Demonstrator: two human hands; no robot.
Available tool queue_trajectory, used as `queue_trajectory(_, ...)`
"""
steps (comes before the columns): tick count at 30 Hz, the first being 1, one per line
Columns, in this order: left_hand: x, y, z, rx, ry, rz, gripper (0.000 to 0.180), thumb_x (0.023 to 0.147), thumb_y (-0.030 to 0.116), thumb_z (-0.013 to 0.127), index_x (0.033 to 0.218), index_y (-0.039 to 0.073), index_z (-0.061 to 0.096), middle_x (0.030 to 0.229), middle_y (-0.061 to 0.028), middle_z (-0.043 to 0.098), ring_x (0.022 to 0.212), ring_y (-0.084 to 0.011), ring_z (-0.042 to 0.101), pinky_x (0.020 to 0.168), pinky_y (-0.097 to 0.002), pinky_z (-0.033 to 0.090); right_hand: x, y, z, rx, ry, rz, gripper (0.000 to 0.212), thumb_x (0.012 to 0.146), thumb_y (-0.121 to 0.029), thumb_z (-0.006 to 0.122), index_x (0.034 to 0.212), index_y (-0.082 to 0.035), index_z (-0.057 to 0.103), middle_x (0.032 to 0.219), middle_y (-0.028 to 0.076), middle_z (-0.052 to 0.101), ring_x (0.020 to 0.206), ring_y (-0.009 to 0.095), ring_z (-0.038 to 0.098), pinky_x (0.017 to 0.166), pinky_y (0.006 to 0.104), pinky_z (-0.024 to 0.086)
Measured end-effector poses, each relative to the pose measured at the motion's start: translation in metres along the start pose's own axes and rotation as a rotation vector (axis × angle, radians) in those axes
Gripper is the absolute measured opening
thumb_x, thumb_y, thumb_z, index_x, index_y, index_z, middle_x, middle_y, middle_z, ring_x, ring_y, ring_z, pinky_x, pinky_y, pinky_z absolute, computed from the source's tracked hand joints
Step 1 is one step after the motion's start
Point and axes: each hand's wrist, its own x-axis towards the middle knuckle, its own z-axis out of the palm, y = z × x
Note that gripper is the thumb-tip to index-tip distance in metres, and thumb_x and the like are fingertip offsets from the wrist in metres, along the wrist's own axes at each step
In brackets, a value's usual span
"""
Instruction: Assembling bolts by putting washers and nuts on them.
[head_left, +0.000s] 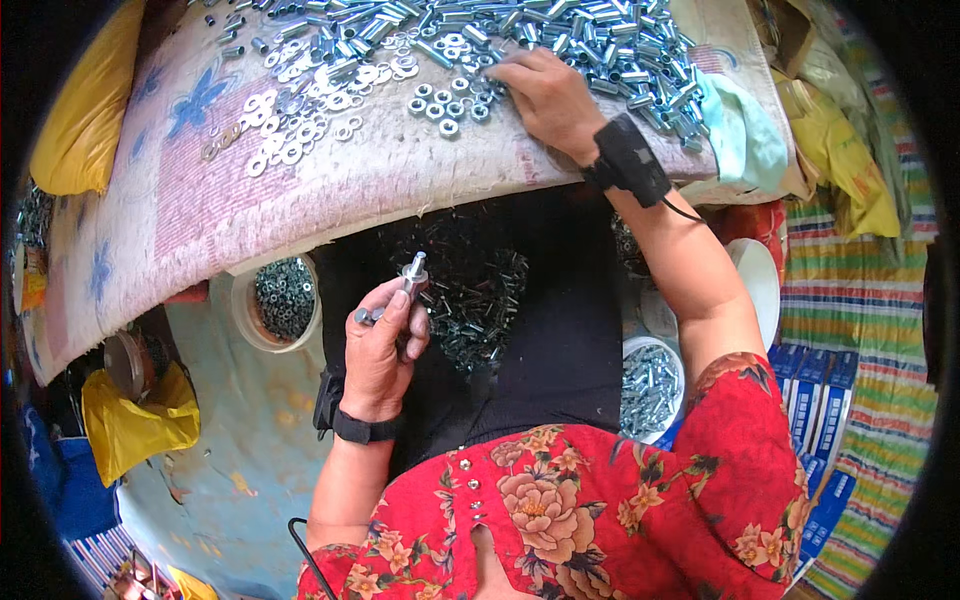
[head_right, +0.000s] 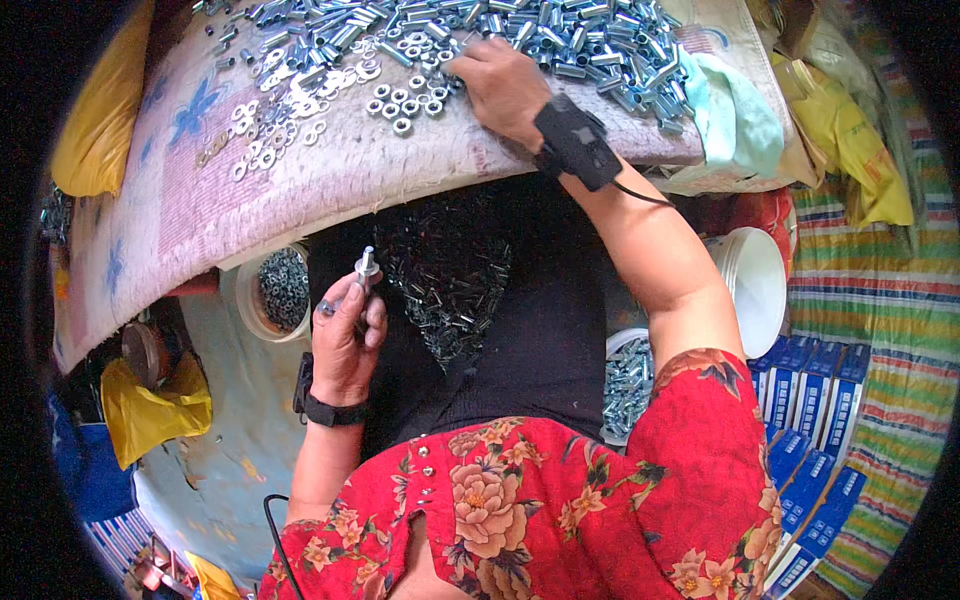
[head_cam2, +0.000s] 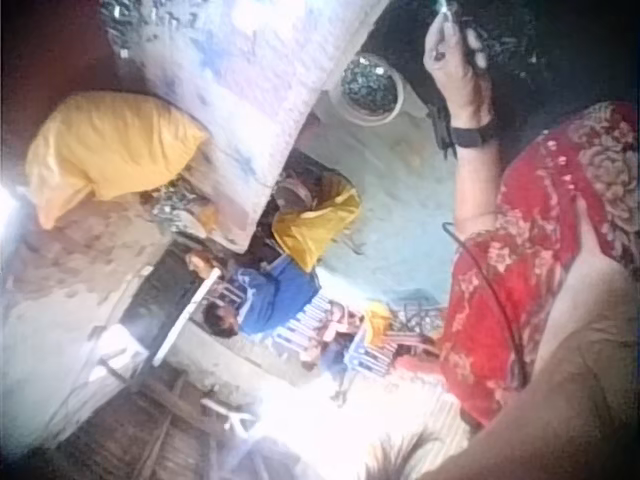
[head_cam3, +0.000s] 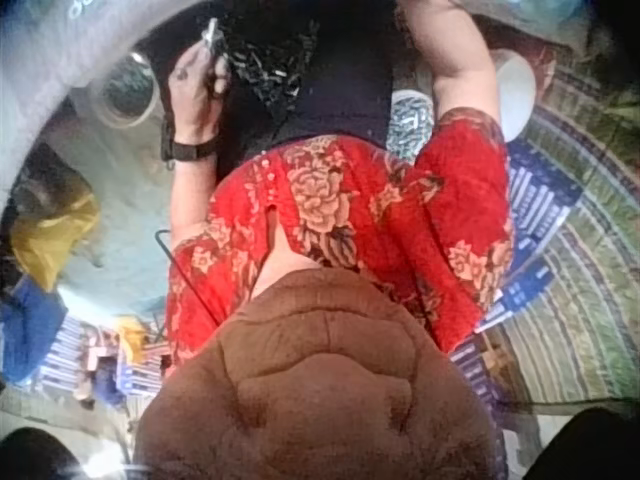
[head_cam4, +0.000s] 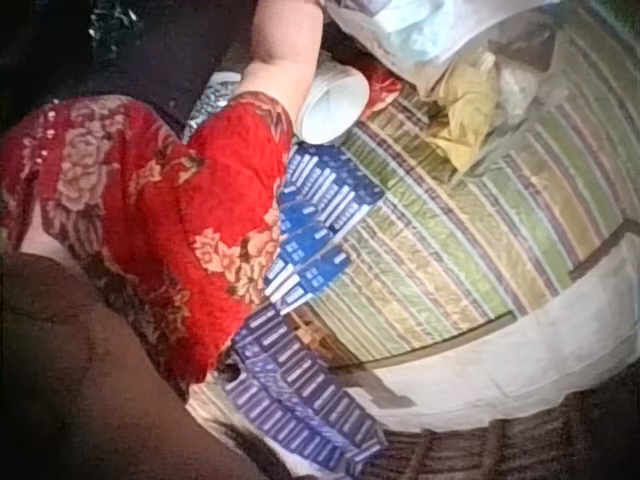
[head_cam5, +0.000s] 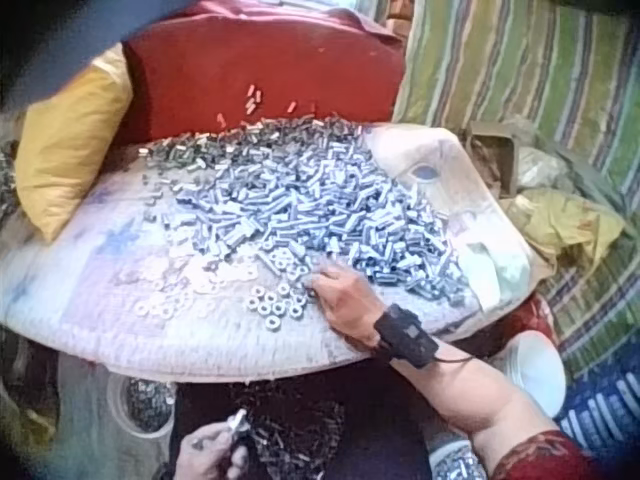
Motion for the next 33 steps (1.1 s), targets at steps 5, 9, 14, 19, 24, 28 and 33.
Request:
queue_trajectory(5,-0.002,-0.001,0.004,0.011,-0.007,-0.010,0.028,0.087,0.023,0.054,0.104,0.000,0.055,0.062,-0.0020,0.048,0.044,-0.0067,0.038,0.040,-0.0173,0.029,-0.015,-0.003,-0.015,0.032,0.102,0.013,0.025,0.070,-0.005,0.059,0.095,-0.010,0.063,0.086,0.008,0.063,0.088,0.028,0.055,0.081,0.0378,0.043)
queue_trajectory(9,-0.004,0.002,0.004,0.004,-0.015,0.015,0.027,0.087,0.022,0.054,0.103,0.000,0.055,0.061,-0.0015,0.049,0.044,-0.0063,0.037,0.040,-0.0173,0.028,-0.010,-0.005,-0.018,-0.048,0.054,-0.007,0.035,0.067,-0.008,0.061,0.102,-0.009,0.060,0.085,0.006,0.063,0.091,0.030,0.054,0.082,0.0390,0.042)
queue_trajectory(14,0.000,0.006,0.009,0.025,-0.043,0.052,0.027,0.088,0.022,0.052,0.102,-0.001,0.055,0.061,-0.0011,0.049,0.044,-0.0053,0.037,0.040,-0.0170,0.028,0.007,-0.013,-0.039,0.215,0.060,0.196,0.027,0.075,-0.001,0.056,0.102,-0.003,0.053,0.089,0.010,0.059,0.084,0.026,0.056,0.077,0.0314,0.043)
queue_trajectory(19,0.006,0.015,0.020,-0.010,-0.067,0.064,0.027,0.088,0.021,0.052,0.103,-0.001,0.056,0.061,-0.0004,0.049,0.045,-0.0049,0.036,0.041,-0.0167,0.028,0.004,-0.092,-0.061,0.994,-0.119,0.272,0.045,0.081,0.004,0.052,0.124,-0.001,0.040,0.092,0.005,0.054,0.082,0.012,0.052,0.075,0.0235,0.043)
queue_trajectory(24,0.005,0.021,0.024,-0.088,-0.152,0.059,0.023,0.088,0.018,0.055,0.098,-0.002,0.059,0.064,-0.0012,0.052,0.049,-0.0046,0.040,0.044,-0.0170,0.032,-0.013,-0.126,-0.054,1.039,-0.146,0.197,0.050,0.078,0.005,0.055,0.125,0.000,0.038,0.089,0.006,0.054,0.081,0.010,0.053,0.075,0.0227,0.044)
queue_trajectory(28,0.000,0.022,0.026,-0.059,-0.180,0.077,0.022,0.088,0.018,0.055,0.096,-0.001,0.059,0.062,-0.0013,0.052,0.047,-0.0047,0.040,0.043,-0.0172,0.031,-0.016,-0.134,-0.056,1.143,-0.156,0.204,0.050,0.078,0.006,0.055,0.125,0.000,0.038,0.088,0.005,0.054,0.082,0.009,0.052,0.075,0.0223,0.044)
queue_trajectory(33,-0.004,0.020,0.030,0.041,-0.141,0.166,0.022,0.088,0.018,0.054,0.098,-0.001,0.058,0.059,0.0005,0.050,0.046,-0.0041,0.038,0.041,-0.0171,0.028,-0.018,-0.138,-0.061,1.112,-0.148,0.235,0.047,0.079,0.003,0.057,0.123,-0.002,0.041,0.084,0.004,0.054,0.076,0.008,0.052,0.069,0.0207,0.044)
